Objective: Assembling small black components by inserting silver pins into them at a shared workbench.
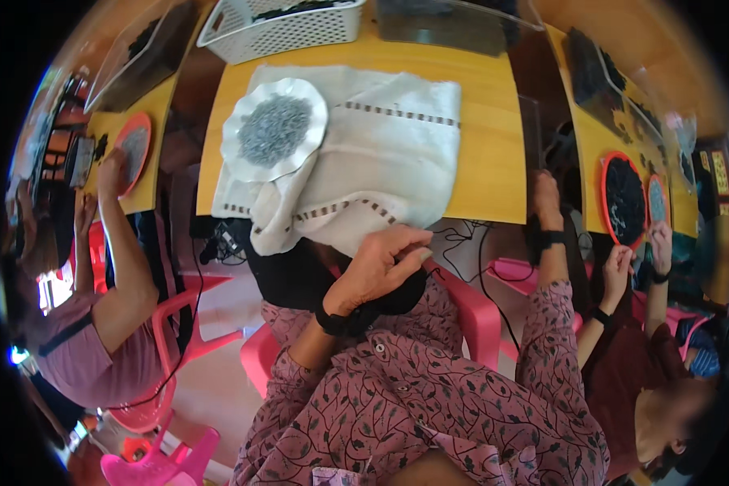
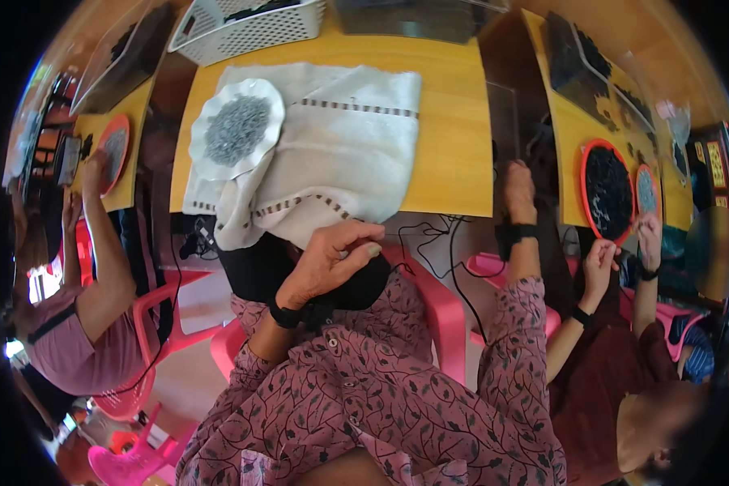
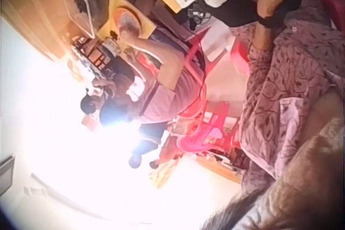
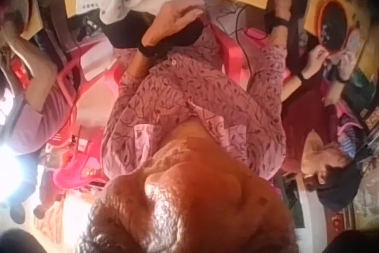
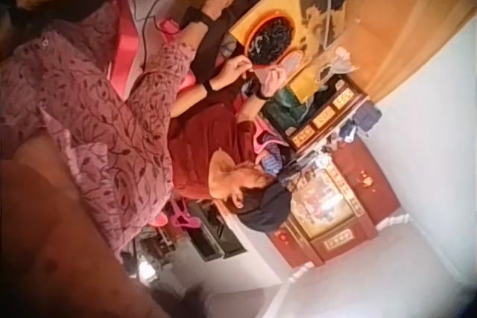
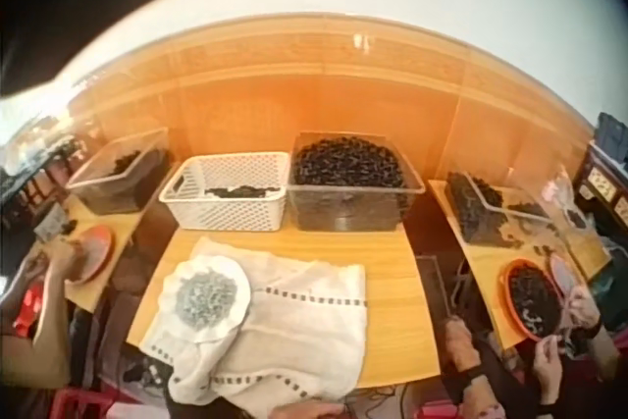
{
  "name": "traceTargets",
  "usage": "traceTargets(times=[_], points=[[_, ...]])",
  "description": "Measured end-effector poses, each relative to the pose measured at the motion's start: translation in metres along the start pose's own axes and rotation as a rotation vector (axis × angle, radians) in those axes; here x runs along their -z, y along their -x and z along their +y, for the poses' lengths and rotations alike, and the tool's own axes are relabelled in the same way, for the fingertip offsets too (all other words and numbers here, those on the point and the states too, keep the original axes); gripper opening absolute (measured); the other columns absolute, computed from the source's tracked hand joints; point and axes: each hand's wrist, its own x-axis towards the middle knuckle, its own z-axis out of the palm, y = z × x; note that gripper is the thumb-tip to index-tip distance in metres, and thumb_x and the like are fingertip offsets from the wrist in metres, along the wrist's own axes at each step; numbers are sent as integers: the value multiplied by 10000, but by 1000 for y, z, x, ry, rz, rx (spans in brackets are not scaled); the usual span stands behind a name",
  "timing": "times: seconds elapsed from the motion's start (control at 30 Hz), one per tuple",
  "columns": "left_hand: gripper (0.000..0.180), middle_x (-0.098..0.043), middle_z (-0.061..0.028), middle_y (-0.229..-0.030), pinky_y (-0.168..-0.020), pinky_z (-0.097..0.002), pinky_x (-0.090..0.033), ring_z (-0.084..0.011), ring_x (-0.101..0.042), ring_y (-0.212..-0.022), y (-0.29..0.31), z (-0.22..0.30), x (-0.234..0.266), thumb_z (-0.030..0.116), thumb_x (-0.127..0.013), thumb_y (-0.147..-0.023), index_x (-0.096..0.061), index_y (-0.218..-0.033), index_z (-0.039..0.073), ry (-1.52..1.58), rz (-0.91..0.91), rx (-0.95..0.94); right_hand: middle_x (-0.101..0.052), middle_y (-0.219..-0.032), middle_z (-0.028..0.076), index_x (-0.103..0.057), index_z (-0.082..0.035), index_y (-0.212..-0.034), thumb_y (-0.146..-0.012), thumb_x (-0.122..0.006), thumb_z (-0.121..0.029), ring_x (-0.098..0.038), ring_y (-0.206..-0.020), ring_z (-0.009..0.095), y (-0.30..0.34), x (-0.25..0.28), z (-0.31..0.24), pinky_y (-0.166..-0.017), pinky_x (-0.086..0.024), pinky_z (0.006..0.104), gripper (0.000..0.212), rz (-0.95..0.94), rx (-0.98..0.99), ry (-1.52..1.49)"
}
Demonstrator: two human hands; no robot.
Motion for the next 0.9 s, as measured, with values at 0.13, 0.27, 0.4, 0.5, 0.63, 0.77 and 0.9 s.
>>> traceTargets(times=[0.13, 0.27, 0.4, 0.5, 0.63, 0.77, 0.9], points=[[179, -685, -35, -884, -642, -223, -509, -100, -641, -704, 11, 13, 50, 59, -597, -935, -667, -1088, 0, -72, 416, 100, -651, -1016, 201, -670, -55, -955, -791, -635, -86, -627, -956, 415, 19, 51, -10, -798, -516, 510, 171, 241, 72, 95], [212, -665, -65, -803, -579, -226, -518, -121, -647, -655, 17, -3, 113, 178, -604, -965, -629, -1008, -27, 113, 984, 211, -679, -961, 191, -682, -50, -1002, -857, -653, -133, -656, -886, 380, 30, 100, -43, -771, -523, 454, 170, 391, 204, 36], [337, -657, -117, -861, -512, -236, -526, -158, -658, -634, 19, -28, 144, 224, -629, -949, -551, -1096, -69, 174, 1163, 208, -683, -919, 179, -682, -38, -974, -868, -651, -124, -666, -848, 352, 56, 132, -132, -751, -529, 422, 140, 466, 425, -183], [361, -642, -138, -798, -463, -252, -525, -177, -647, -549, 9, -29, 155, 245, -618, -947, -545, -1046, -94, 404, 1037, 286, -672, -872, 172, -674, -36, -939, -872, -631, -74, -667, -783, 326, 78, 130, -205, -707, -534, 356, 88, 336, 580, -478], [339, -637, -132, -767, -424, -240, -507, -173, -639, -518, -5, -31, 170, 250, -601, -948, -594, -978, -88, 430, 914, 380, -674, -863, 159, -674, -36, -911, -859, -645, -81, -666, -757, 317, 100, 112, -281, -670, -525, 367, 74, 133, 711, -634], [282, -659, -122, -765, -407, -218, -465, -147, -622, -493, -12, -37, 178, 205, -579, -952, -621, -948, -73, 430, 924, 307, -671, -847, 155, -676, -40, -905, -852, -654, -101, -661, -752, 325, 119, 97, -334, -662, -521, 380, 84, 55, 800, -701], [253, -670, -114, -772, -404, -214, -439, -134, -604, -477, -6, -37, 180, 174, -575, -951, -628, -963, -73, 476, 951, 217, -662, -826, 144, -671, -46, -894, -849, -658, -123, -648, -753, 336, 127, 86, -356, -665, -515, 397, 90, -1, 841, -703]])
